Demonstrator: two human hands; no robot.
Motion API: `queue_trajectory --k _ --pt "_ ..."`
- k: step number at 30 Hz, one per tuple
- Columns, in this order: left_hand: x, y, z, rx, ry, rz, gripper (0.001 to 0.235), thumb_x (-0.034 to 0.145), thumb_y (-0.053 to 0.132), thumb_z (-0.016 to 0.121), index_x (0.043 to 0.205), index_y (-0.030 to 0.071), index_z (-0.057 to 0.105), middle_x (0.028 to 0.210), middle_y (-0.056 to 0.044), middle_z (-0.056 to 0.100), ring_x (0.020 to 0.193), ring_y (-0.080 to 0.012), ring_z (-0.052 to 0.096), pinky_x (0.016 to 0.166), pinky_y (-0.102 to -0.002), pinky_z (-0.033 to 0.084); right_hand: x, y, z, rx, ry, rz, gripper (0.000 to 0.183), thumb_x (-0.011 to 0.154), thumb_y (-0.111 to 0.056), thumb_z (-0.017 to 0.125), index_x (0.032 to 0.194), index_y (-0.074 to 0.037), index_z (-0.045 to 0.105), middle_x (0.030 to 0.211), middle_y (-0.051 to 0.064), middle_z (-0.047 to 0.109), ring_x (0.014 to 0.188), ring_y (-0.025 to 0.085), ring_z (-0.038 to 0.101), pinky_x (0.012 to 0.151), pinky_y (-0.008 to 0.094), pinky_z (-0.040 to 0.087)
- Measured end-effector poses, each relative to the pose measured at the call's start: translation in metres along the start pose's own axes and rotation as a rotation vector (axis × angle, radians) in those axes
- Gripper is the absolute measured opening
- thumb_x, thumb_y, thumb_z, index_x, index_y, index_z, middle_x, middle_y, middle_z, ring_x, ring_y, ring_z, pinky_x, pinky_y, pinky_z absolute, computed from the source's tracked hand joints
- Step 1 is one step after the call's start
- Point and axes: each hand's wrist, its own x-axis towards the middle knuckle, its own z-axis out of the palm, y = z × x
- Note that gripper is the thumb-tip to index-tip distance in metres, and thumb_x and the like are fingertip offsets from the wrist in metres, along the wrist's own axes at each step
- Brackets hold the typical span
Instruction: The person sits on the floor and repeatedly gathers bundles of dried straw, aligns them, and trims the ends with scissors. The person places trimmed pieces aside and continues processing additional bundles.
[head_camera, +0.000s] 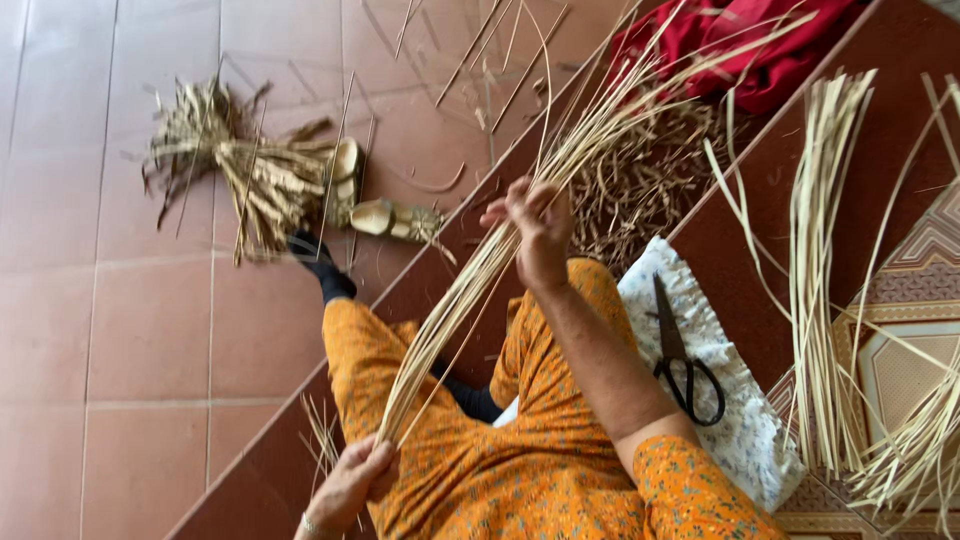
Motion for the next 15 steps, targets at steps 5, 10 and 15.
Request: queue_trajectory --k 5,10,15 --pt "0.0 0.036 0.033 0.022 -0.008 0.117 0.015 0.097 0.021 0.063 0.107 0.01 0.062 0.059 0.008 0.038 0.046 -0.0055 0.031 0.04 -0.026 0.023 0.017 -0.019 -0.009 -0.046 -0.01 0.265 0.021 0.097 0.002 0.058 0.109 -0.015 0.061 0.131 0.015 0.061 0.095 0.024 0.062 0.063 0.036 0.056" --pt "0.016 0.068 0.068 -0.05 -0.013 0.168 0.014 0.101 0.024 0.059 0.108 0.012 0.056 0.064 0.008 0.04 0.049 -0.0041 0.032 0.042 -0.024 0.023 0.025 -0.04 -0.024 -0.005 -0.039 0.314 0.043 0.092 -0.037 0.075 0.129 -0.022 0.058 0.144 0.006 0.051 0.13 0.033 0.054 0.097 0.059 0.061" --pt "0.042 0.092 0.084 -0.085 -0.131 0.255 0.018 0.109 0.029 0.054 0.11 0.012 0.048 0.067 0.005 0.044 0.05 -0.0049 0.035 0.041 -0.024 0.027 0.015 -0.051 -0.032 0.139 -0.163 0.41 0.036 0.103 -0.04 0.075 0.126 -0.017 0.06 0.134 0.01 0.067 0.13 0.032 0.063 0.111 0.062 0.057"
